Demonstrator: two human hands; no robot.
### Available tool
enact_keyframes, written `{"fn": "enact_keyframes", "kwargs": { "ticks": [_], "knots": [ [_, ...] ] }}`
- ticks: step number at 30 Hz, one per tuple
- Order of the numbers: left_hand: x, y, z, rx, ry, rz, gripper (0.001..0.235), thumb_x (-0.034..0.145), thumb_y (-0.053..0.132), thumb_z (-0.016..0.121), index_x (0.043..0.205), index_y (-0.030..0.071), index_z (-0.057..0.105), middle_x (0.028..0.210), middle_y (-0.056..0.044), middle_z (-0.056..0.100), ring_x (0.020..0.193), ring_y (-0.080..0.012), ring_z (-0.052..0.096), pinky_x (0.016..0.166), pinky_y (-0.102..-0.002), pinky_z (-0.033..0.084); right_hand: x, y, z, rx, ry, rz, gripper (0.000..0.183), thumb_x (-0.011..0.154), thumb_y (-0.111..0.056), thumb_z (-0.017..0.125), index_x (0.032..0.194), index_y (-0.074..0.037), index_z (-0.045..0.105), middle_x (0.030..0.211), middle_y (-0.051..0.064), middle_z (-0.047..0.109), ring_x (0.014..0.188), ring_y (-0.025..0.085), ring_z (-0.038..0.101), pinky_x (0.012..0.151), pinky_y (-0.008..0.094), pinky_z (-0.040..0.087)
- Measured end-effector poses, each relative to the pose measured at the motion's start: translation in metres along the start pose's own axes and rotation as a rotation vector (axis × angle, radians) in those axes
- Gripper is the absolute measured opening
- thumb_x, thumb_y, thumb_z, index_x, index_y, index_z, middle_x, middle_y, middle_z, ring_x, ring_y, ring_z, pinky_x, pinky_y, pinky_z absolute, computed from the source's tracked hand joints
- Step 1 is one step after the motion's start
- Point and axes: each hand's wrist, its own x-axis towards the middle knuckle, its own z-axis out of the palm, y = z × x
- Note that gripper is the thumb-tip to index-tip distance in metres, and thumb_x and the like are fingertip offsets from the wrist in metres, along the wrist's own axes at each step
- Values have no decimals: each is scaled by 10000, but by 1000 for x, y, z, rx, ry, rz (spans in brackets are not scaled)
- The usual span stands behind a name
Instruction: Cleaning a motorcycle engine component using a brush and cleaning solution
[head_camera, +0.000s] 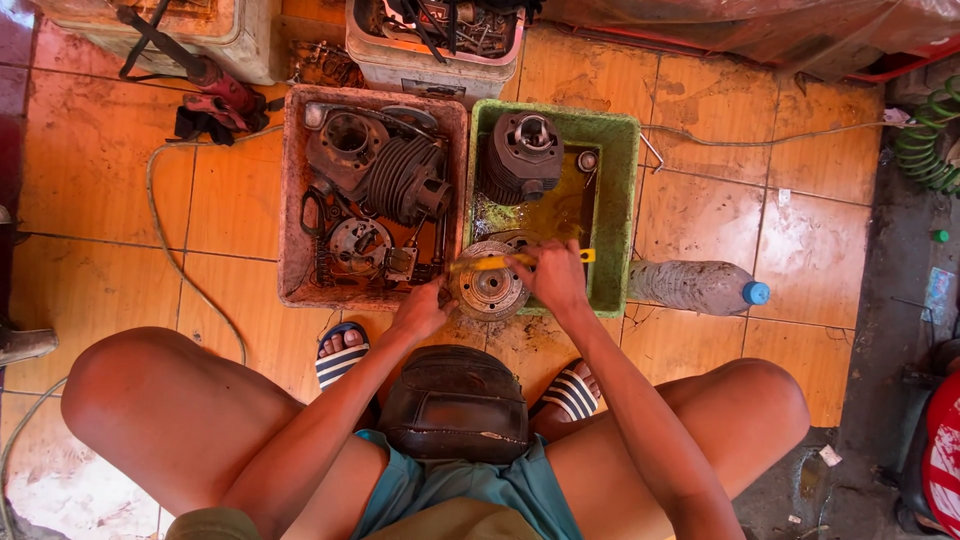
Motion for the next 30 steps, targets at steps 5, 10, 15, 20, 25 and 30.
{"fn": "enact_keyframes", "kwargs": {
  "ticks": [5, 10, 15, 20, 25, 30],
  "knots": [
    [10, -11, 20, 49, -1, -47, 610, 1008, 280, 625, 1497, -50, 468, 1319, -256, 667, 1204, -382, 666, 931, -503, 595, -2, 18, 22, -62, 51, 4, 383, 963, -528, 635, 971, -179, 794, 819, 87, 746, 874, 244, 724, 954, 413, 429],
    [30, -32, 41, 85, 4, -48, 582, 1018, 295, 598, 1475, -50, 494, 1292, -283, 674, 1178, -424, 673, 903, -532, 602, -10, 11, 13, -27, -10, -6, 414, 950, -533, 637, 987, -152, 794, 828, 133, 751, 885, 301, 732, 930, 435, 440],
    [7, 5, 22, 107, 4, -70, 556, 971, 176, 595, 1441, -108, 509, 1243, -337, 677, 1146, -487, 669, 890, -587, 582, -10, 34, 12, -133, 54, 7, 394, 1023, -483, 590, 1055, -121, 744, 904, 113, 723, 944, 274, 712, 993, 430, 430],
    [22, -18, 43, 113, 8, -72, 574, 966, 158, 602, 1459, -110, 484, 1214, -322, 691, 1105, -460, 696, 842, -569, 593, -15, 43, 40, -85, 14, 3, 307, 998, -434, 593, 1127, -163, 658, 983, 123, 699, 1019, 299, 699, 973, 443, 443],
    [34, -30, 54, 117, 19, -89, 580, 946, 150, 614, 1447, -114, 490, 1162, -321, 704, 1069, -467, 707, 807, -574, 595, -17, 37, 33, -52, -60, -22, 333, 991, -380, 572, 1292, -238, 597, 983, 121, 675, 1026, 330, 690, 919, 446, 476],
    [49, -34, 49, 125, 32, -102, 461, 925, 127, 654, 1309, -123, 607, 1009, -240, 736, 901, -374, 742, 713, -490, 600, -4, 45, 35, -1, 39, -41, 255, 1016, -425, 586, 1138, -273, 752, 885, 139, 695, 922, 323, 714, 893, 413, 473]
  ]
}}
